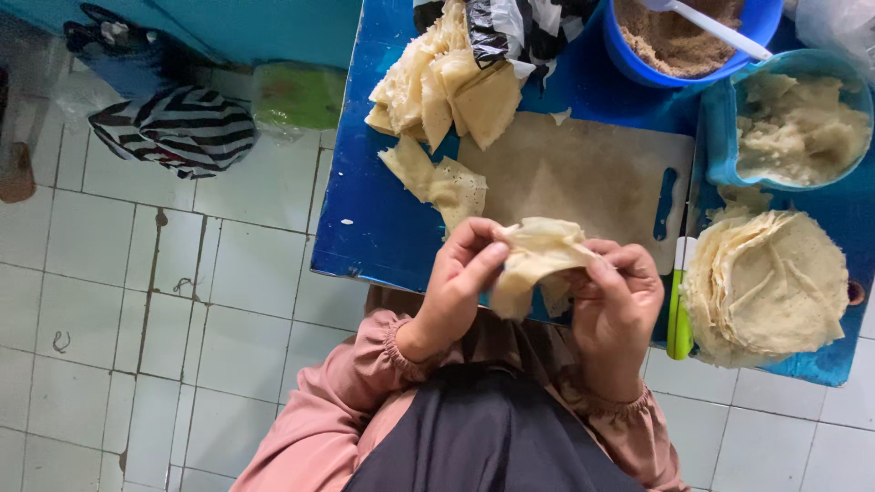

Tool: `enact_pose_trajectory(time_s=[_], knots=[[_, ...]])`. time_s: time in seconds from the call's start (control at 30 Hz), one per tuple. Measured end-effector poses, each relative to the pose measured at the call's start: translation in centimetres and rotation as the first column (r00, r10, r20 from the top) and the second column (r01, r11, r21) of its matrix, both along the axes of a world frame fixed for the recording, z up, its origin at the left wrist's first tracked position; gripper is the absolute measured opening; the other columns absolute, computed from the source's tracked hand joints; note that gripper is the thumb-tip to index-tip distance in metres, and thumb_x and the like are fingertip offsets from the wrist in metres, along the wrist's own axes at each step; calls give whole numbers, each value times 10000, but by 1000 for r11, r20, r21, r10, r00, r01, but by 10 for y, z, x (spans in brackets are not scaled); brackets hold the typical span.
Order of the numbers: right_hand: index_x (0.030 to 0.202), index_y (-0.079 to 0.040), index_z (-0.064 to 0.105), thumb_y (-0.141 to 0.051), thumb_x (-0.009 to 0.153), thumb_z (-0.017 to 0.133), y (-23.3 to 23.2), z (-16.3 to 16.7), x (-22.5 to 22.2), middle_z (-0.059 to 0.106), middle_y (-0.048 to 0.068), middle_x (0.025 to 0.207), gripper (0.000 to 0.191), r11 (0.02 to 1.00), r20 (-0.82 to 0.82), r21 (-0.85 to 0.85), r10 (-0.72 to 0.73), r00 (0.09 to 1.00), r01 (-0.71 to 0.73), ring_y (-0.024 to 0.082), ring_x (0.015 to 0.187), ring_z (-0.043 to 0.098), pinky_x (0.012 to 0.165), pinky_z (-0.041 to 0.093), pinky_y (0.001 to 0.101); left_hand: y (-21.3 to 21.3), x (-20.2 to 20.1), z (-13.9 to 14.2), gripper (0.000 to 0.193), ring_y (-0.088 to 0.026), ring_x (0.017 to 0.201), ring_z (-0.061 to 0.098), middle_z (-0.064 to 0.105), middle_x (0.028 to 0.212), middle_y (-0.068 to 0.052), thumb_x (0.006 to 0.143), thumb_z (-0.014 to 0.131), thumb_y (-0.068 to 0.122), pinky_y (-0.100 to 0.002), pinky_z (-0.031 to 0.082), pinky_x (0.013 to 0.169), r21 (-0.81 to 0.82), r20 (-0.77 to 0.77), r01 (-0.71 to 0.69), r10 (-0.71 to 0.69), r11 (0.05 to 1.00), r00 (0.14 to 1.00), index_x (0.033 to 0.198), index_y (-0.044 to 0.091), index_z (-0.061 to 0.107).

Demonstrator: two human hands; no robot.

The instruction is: The person tears thin round flatbread sheets into smaller pieces by hand, then cuts the pieces with scissors and a knife on a cutting board, stacking the cut pieces on the table beside bowls of filling and brown sugar.

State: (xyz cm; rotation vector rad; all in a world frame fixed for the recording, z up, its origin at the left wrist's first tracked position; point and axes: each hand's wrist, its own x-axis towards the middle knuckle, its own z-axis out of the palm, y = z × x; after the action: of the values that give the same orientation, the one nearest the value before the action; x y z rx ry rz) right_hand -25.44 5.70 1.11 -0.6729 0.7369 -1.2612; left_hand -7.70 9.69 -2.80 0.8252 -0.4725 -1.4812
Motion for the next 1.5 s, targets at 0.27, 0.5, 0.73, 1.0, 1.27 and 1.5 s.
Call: enact_pose_trajectory(time_s=[0.27, 0.5, 0.73, 1.0, 1.27, 1.5], knots=[[1164, 7, 566, 115, 1011, 565, 5, 10, 9, 661, 161, 1126, 188, 997, -94, -64, -47, 994, 41, 183, 1018, 662, 978, 548, 321, -2, 11, 34, 312, -85, 968, 606, 624, 1038, -7, 971, 714, 213, -235, 529, 805, -88, 552, 172, -96, 981, 829, 1185, 38, 570], [1164, 9, 559, 89, 995, 502, -1, -6, -3, 661, 131, 1106, 195, 996, 64, 88, 22, 998, -28, 192, 1004, 674, 946, 560, 319, -11, 14, 40, 273, -131, 911, 642, 673, 1043, -96, 977, 746, 129, -264, 539, 789, -105, 644, 176, -68, 979, 762, 1201, -2, 661], [1235, 23, 583, 87, 1001, 452, -14, -23, -20, 678, 148, 1167, 277, 884, 666, 339, 16, 745, -323, 223, 1022, 679, 880, 569, 299, -15, 36, 31, 210, -201, 1025, 716, 695, 1164, -117, 1041, 625, 73, -376, 615, 876, -2, -312, -44, 41, 999, 949, 1237, 0, 603], [1164, -48, 646, 21, 922, 474, -22, -17, -14, 685, 94, 1220, 306, 921, 574, 359, -89, 814, -153, 245, 1221, 634, 1138, 459, 438, 0, 54, 31, 180, -198, 1113, 688, 681, 1198, -99, 1080, 610, 29, -383, 572, 998, -160, -250, -273, 229, 949, 941, 1255, 10, 573], [1429, 80, 551, -168, 1117, 593, 2, -5, 32, 648, 139, 1185, 401, 863, 297, 328, 292, 909, -384, 204, 1115, 647, 1028, 514, 350, 9, 68, 40, 203, -188, 1106, 672, 659, 1169, -104, 1048, 603, 25, -348, 547, 1001, -162, -372, -154, 85, 975, 925, 1247, 8, 564], [1390, 51, 524, -117, 922, 667, 18, 19, 59, 676, 136, 1257, 517, 685, 346, 364, 530, 774, -631, 205, 1123, 674, 977, 535, 350, 18, 69, 60, 212, -161, 1148, 645, 621, 1223, -52, 1050, 651, 46, -324, 531, 1019, -262, -416, -173, 50, 949, 908, 1240, 46, 558]])
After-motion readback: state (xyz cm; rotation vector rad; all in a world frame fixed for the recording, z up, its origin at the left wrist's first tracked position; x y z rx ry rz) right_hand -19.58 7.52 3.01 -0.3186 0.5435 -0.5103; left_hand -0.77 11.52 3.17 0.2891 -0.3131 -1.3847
